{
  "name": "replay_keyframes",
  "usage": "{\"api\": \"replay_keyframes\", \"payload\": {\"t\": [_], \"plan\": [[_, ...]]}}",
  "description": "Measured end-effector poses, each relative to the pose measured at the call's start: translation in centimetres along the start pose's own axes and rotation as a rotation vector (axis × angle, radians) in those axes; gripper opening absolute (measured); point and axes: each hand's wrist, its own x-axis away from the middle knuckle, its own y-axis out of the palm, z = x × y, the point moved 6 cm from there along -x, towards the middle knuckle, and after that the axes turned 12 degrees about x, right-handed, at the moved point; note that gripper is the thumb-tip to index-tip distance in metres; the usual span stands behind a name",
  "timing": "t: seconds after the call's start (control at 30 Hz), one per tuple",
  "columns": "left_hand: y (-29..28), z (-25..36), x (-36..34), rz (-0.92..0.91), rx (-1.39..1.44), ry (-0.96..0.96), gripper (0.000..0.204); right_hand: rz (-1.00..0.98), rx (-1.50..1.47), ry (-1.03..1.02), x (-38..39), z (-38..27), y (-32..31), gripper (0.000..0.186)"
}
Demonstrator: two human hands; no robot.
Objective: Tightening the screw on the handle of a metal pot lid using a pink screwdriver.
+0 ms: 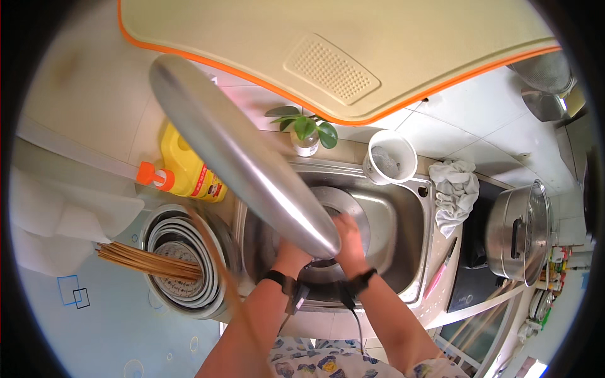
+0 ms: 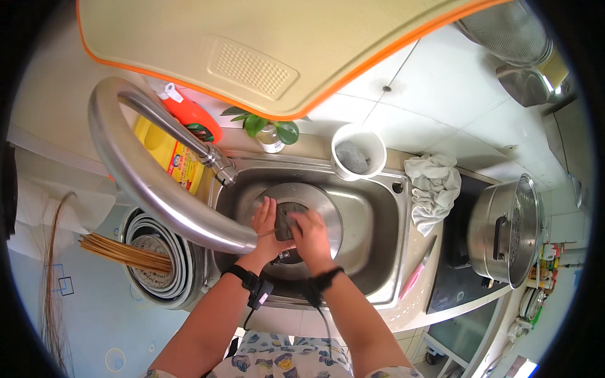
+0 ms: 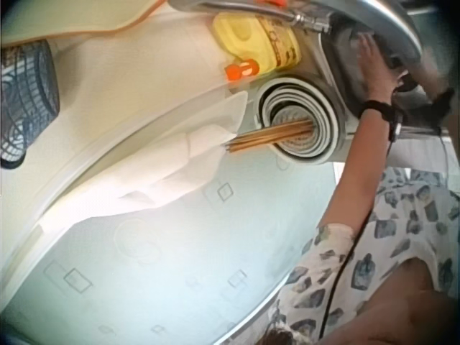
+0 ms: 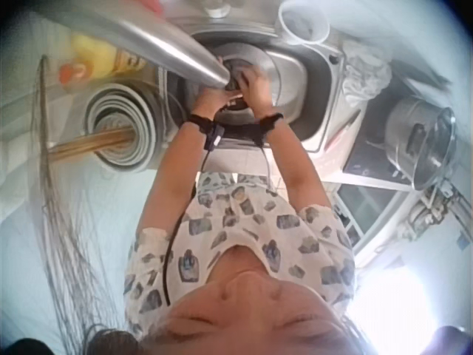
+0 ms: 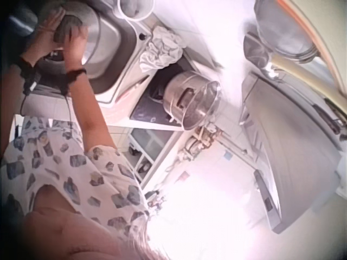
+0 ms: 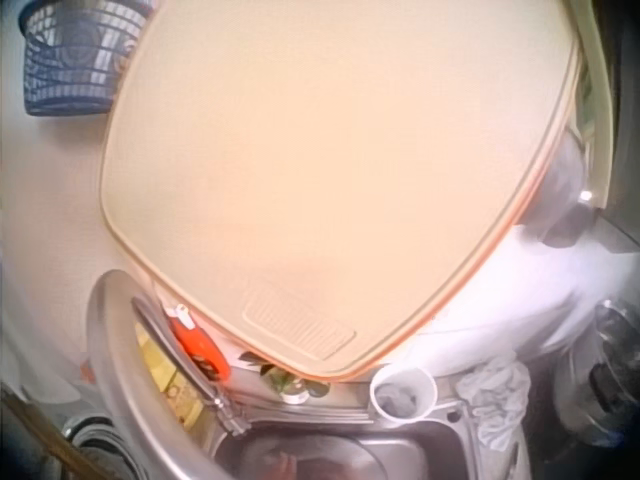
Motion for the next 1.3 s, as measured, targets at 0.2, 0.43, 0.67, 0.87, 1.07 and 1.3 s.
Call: {"api": "replay_keyframes", "payload": {"t": [0.2, 0.43, 0.67, 0.87, 1.07, 1.3], "plan": [[-3.3, 2.7, 2.3, -0.116, -0.085, 0.120, 0.108, -0.169, -0.018, 0.290, 5.0, 2.9, -2.4, 0.040], [-2.8, 2.7, 8.1, -0.090, -0.158, 0.162, 0.096, -0.190, -0.073, 0.382, 7.6, 1.2, -0.9, 0.046], [-1.2, 2.0, 7.9, 0.022, -0.141, 0.100, 0.120, -0.137, -0.015, 0.051, 5.4, -2.0, 1.5, 0.033], [-1.7, 2.6, 7.7, 0.127, -0.203, 0.163, 0.116, -0.060, 0.153, -0.065, 4.3, -3.3, 2.4, 0.032], [-1.2, 2.9, 7.7, 0.078, -0.166, 0.165, 0.115, -0.150, 0.051, 0.063, 5.4, -1.7, 2.2, 0.028], [-2.3, 2.5, 8.2, 0.084, -0.266, 0.083, 0.118, -0.177, 0.024, 0.153, 6.8, -2.3, 2.7, 0.029]]}}
